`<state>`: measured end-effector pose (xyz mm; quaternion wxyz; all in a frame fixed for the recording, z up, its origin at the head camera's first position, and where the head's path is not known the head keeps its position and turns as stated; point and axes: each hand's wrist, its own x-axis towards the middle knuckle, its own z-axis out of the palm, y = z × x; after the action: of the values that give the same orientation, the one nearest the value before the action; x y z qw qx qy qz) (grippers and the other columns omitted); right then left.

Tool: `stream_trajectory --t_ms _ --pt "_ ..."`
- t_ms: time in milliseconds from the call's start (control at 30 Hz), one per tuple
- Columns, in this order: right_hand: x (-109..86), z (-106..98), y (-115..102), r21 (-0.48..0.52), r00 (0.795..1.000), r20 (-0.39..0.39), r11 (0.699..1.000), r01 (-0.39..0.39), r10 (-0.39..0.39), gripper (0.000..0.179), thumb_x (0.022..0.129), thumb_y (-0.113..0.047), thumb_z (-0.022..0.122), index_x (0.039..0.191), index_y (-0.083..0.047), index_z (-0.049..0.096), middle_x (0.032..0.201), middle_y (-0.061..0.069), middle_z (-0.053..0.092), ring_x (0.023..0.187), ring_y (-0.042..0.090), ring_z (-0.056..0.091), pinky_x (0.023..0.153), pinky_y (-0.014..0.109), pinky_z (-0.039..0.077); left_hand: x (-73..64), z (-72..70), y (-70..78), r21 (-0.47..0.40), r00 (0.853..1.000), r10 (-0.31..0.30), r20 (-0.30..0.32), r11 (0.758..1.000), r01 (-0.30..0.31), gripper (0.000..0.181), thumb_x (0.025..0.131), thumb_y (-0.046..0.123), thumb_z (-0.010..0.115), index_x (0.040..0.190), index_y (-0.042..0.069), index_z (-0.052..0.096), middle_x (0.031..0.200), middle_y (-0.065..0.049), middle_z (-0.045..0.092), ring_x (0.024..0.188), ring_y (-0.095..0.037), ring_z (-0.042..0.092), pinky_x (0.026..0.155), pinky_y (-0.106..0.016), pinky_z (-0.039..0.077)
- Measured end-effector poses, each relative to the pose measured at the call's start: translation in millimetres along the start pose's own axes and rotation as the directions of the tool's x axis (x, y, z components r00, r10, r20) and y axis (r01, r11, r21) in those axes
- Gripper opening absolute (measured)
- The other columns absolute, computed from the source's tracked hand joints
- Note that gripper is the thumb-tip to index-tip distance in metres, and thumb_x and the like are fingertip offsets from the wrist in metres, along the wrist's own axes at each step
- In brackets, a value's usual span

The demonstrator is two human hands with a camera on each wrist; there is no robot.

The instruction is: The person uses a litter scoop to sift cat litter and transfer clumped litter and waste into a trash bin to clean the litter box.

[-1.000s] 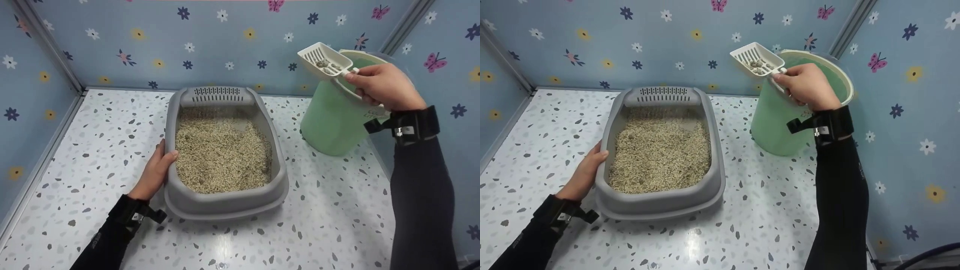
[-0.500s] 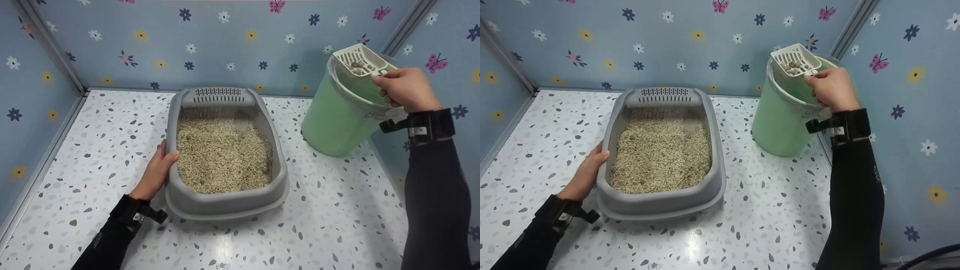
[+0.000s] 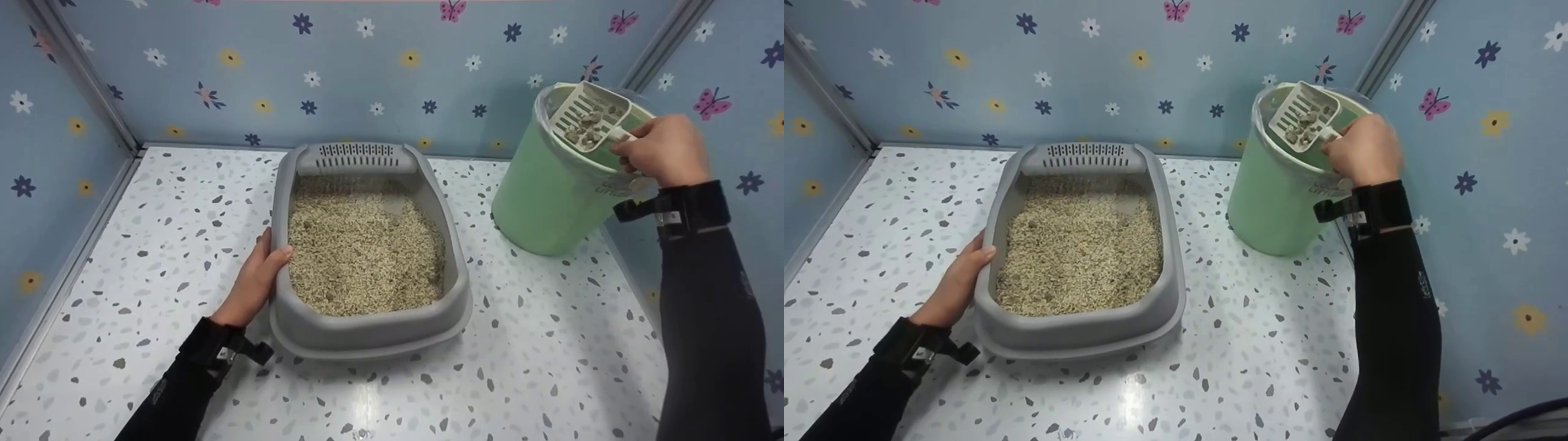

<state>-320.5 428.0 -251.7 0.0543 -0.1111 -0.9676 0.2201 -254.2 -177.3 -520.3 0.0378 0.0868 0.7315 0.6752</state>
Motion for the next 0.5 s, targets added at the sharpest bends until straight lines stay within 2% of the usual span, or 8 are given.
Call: stream_trajectory --t_ms 33,100,200,267,367,433,500 --pt "-0.8 1 0 -0.037 1.0 -0.021 0.999 0.018 -0.019 0.042 0.104 -0.03 0.08 0.121 0.009 0.079 0.067 -0.007 0.073 0.059 0.013 0.061 0.054 0.032 0.044 0.1 0.2 0.0 0.0 1.0 0.002 -0.001 1.0 -0.002 0.088 0.113 0.036 0.053 0.178 0.003 0.004 0.185 -0.017 0.007 0.17 -0.025 0.008 0.137 -0.042 0.006" --pt "-2.1 4 0 -0.107 0.997 -0.06 0.993 0.045 -0.052 0.04 0.102 -0.028 0.08 0.116 0.009 0.081 0.075 0.009 0.077 0.063 0.023 0.061 0.054 0.035 0.042 0.0 0.4 0.1 0.002 1.0 -0.001 -0.003 1.0 0.001 0.088 0.113 0.036 0.053 0.178 0.003 0.004 0.185 -0.017 0.007 0.17 -0.025 0.008 0.137 -0.042 0.006" --pt "-3.6 10 -1 -0.17 0.994 -0.086 0.984 0.054 -0.069 0.041 0.102 -0.025 0.076 0.126 0.009 0.078 0.108 0.029 0.079 0.084 0.043 0.069 0.065 0.048 0.052 -0.2 0.6 -0.3 0.001 1.0 -0.007 -0.001 1.0 0.007 0.089 0.113 0.037 0.053 0.179 0.004 0.004 0.185 -0.017 0.008 0.17 -0.025 0.01 0.138 -0.042 0.007" --pt "-3.7 14 -3 -0.204 0.991 -0.107 0.978 0.052 -0.075 0.042 0.101 -0.018 0.069 0.133 0.009 0.075 0.128 0.034 0.074 0.101 0.054 0.068 0.075 0.06 0.055 -0.4 0.3 -0.2 -0.008 1.0 -0.013 0.004 1.0 0.013 0.089 0.113 0.037 0.053 0.179 0.004 0.002 0.186 -0.016 0.005 0.17 -0.025 0.007 0.138 -0.042 0.006" --pt "-2.7 19 -6 -0.242 0.986 -0.145 0.969 0.043 -0.081 0.041 0.098 -0.008 0.059 0.132 0.006 0.076 0.128 0.034 0.073 0.108 0.06 0.065 0.074 0.069 0.051 -0.5 -0.4 -0.5 -0.026 1.0 -0.019 0.023 0.999 0.02 0.09 0.114 0.038 0.052 0.178 0.006 -0.003 0.186 -0.014 -0.002 0.171 -0.023 0.001 0.138 -0.043 0.005" --pt "-1.8 22 -7 -0.26 0.98 -0.177 0.965 0.041 -0.09 0.04 0.094 -0.002 0.055 0.126 0.007 0.077 0.121 0.034 0.074 0.102 0.06 0.064 0.063 0.063 0.047 -0.1 -0.7 -0.8 -0.035 0.999 -0.015 0.033 0.999 0.016 0.089 0.115 0.037 0.051 0.178 0.007 -0.004 0.186 -0.013 -0.004 0.171 -0.021 0.0 0.138 -0.043 0.004" --pt "-1.4 24 -8 -0.273 0.975 -0.198 0.961 0.04 -0.097 0.038 0.093 0.0 0.055 0.122 0.007 0.078 0.117 0.034 0.074 0.099 0.059 0.064 0.059 0.062 0.044 -0.2 -1.0 -0.5 -0.037 0.999 -0.009 0.037 0.999 0.011 0.088 0.115 0.037 0.05 0.179 0.008 -0.003 0.186 -0.013 -0.003 0.171 -0.021 0.0 0.137 -0.044 0.005"
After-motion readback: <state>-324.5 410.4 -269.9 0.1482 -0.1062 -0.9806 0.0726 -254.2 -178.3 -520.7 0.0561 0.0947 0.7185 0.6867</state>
